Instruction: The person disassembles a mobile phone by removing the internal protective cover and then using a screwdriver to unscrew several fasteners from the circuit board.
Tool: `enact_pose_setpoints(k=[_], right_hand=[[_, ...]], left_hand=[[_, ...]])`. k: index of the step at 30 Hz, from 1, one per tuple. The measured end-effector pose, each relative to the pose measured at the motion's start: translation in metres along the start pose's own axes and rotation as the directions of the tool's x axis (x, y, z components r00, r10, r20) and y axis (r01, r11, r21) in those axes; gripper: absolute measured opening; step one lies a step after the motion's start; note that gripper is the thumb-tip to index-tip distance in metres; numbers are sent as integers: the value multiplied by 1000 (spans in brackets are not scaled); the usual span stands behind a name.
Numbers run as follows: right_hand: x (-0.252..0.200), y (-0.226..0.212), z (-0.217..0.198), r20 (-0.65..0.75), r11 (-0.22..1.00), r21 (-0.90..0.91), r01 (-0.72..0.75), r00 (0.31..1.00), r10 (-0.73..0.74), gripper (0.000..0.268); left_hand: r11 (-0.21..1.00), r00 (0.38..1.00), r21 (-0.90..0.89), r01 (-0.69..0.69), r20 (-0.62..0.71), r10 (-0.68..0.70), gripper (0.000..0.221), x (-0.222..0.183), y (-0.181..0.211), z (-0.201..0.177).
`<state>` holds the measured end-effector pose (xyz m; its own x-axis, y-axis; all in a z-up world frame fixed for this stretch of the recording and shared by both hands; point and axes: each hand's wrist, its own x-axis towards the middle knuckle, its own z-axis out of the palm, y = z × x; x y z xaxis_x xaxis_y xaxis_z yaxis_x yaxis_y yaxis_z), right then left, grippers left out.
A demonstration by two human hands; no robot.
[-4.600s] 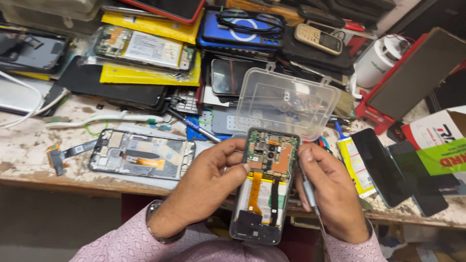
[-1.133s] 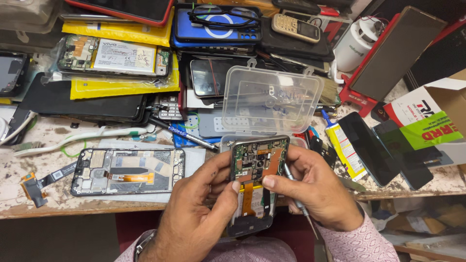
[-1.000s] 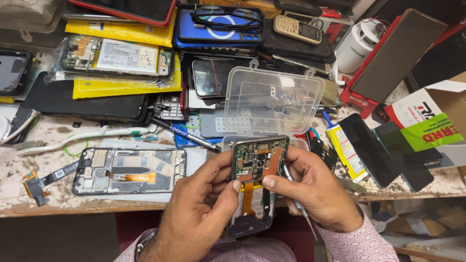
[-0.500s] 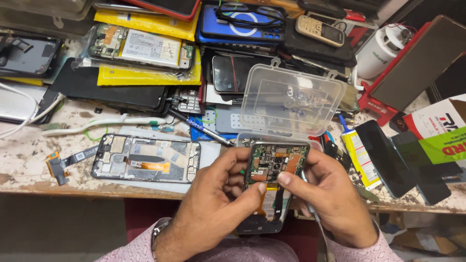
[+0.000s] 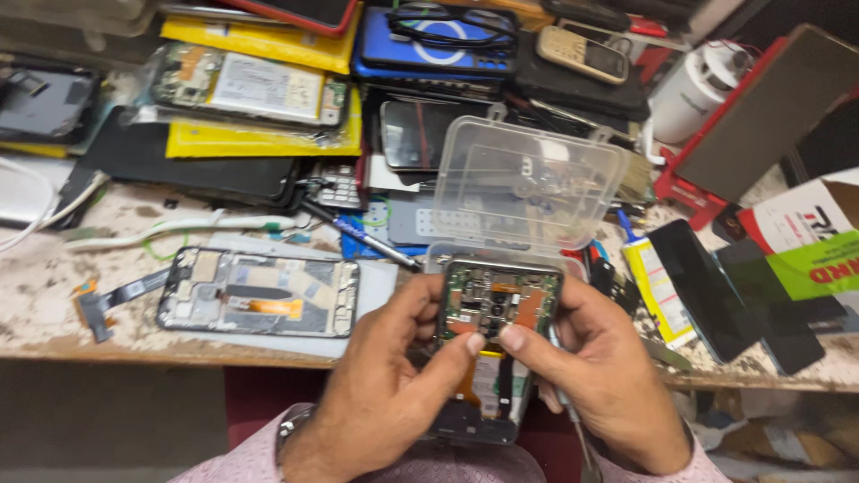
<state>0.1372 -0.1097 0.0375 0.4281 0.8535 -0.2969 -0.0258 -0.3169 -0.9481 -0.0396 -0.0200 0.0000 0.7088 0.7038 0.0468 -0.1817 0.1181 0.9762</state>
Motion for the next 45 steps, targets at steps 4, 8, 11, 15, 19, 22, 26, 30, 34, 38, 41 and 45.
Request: enact_pose_setpoints(k=[4, 8, 11, 15, 19, 22, 26, 30, 34, 38, 41, 45], right_hand=[[3, 8, -9, 77, 993, 90, 76, 994, -83, 35], [8, 11, -41, -49, 966, 59, 251, 967, -249, 28], [13, 1, -88, -239, 933, 120, 338, 923, -303, 32], [15, 7, -128, -156, 944, -15, 330, 932, -328, 28], [-3, 24, -128, -179, 593, -805, -7, 956, -233, 44], [-11, 33, -121, -120, 452, -891, 34, 944, -307, 56], [-7, 48, -117, -181, 565, -819, 96, 892, -414, 30], [-3, 60, -125, -297, 638, -762, 111, 815, -497, 17], [14, 76, -141, -412, 689, -698, 193, 679, -608, 14], [23, 77, -149, -608, 899, -308, 313, 662, -439, 12], [25, 63, -149, -578, 918, -46, 395, 739, -347, 7], [16, 45, -133, -452, 903, 154, 400, 842, -295, 7]], left_hand=[[996, 995, -57, 66, -71, -70, 44, 3, -11, -4], [966, 971, -182, 182, -125, -206, 43, 3, -12, -21], [854, 975, -511, 95, -124, -183, 44, 5, -15, -29], [817, 984, -571, 78, -89, -156, 44, 6, -21, -35], [845, 995, -535, 25, -64, -71, 46, 8, -23, -31], [843, 997, -538, 16, -53, -53, 46, 10, -25, -28], [824, 980, -551, 129, -56, -191, 48, 13, -25, -29], [849, 991, -521, 90, -37, -127, 48, 13, -26, -26], [878, 995, -470, 93, 9, -100, 51, 11, -32, -20], [872, 972, -433, 229, 62, -225, 51, 10, -38, -16], [890, 983, -419, 182, 108, -150, 54, 11, -45, -13], [907, 981, -383, 176, 141, -130, 62, 12, -52, -8]])
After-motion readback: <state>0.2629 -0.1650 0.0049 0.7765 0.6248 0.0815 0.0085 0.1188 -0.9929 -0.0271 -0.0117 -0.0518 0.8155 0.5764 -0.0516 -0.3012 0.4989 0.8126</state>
